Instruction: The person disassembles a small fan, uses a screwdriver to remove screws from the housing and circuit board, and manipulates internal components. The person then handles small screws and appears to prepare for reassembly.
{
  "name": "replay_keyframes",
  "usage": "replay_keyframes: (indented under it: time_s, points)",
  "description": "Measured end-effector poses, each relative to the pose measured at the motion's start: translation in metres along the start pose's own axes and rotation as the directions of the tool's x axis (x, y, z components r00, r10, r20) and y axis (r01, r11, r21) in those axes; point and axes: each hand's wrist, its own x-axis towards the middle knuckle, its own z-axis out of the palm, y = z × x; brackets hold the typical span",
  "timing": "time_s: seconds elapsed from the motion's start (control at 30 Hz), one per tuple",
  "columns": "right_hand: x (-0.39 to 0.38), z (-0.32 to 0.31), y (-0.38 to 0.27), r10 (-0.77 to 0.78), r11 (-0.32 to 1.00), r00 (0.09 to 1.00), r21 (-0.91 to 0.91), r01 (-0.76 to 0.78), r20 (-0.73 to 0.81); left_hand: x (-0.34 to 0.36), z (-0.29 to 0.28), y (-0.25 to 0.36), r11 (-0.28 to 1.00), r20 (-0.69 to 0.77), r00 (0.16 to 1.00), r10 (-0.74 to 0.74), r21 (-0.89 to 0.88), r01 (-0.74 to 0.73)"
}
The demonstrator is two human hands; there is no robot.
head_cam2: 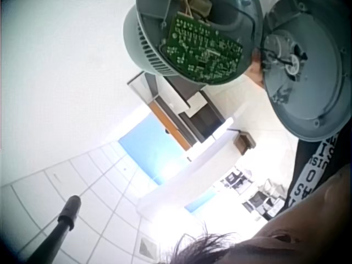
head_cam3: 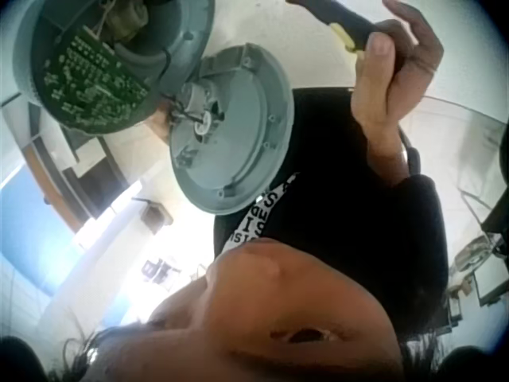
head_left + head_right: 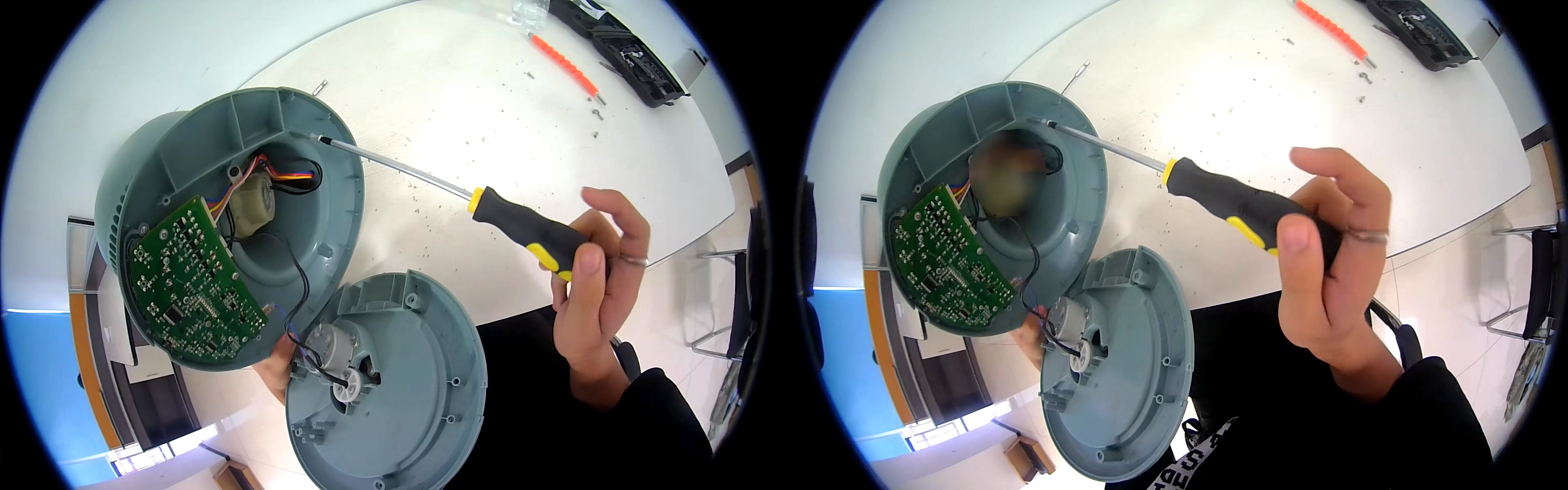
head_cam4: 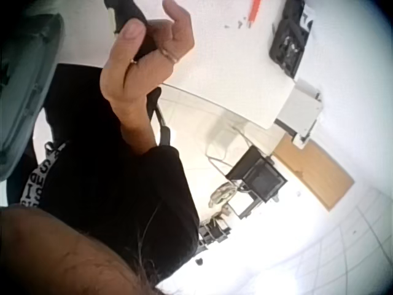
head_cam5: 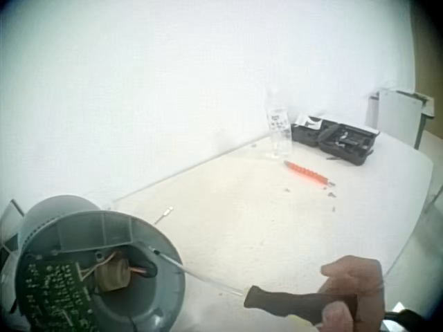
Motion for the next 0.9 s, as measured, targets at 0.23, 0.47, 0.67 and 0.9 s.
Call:
replay_keyframes:
  time_s: [0.23, 0.47, 0.67, 0.9]
  points:
    - [0.006, 0.012, -0.002, -0.132, 0.990, 0.988, 0.032, 0.135, -0.084, 0.002, 0.003, 0.000, 1.000, 0.030, 1.000, 0.002, 0.010, -0.002]
    - [0.013, 0.024, -0.005, -0.197, 0.977, 0.968, 0.052, 0.208, -0.156, 0.004, 0.007, 0.003, 1.000, 0.046, 0.999, 0.004, 0.017, -0.004]
    - [0.011, 0.025, -0.006, -0.155, 0.985, 0.969, 0.040, 0.166, -0.190, 0.005, 0.009, 0.007, 1.000, 0.057, 0.998, 0.008, 0.018, -0.010]
    - [0.006, 0.016, -0.007, -0.095, 0.995, 0.989, -0.010, 0.095, -0.116, 0.004, 0.008, 0.006, 1.000, 0.064, 0.998, 0.005, 0.016, -0.006]
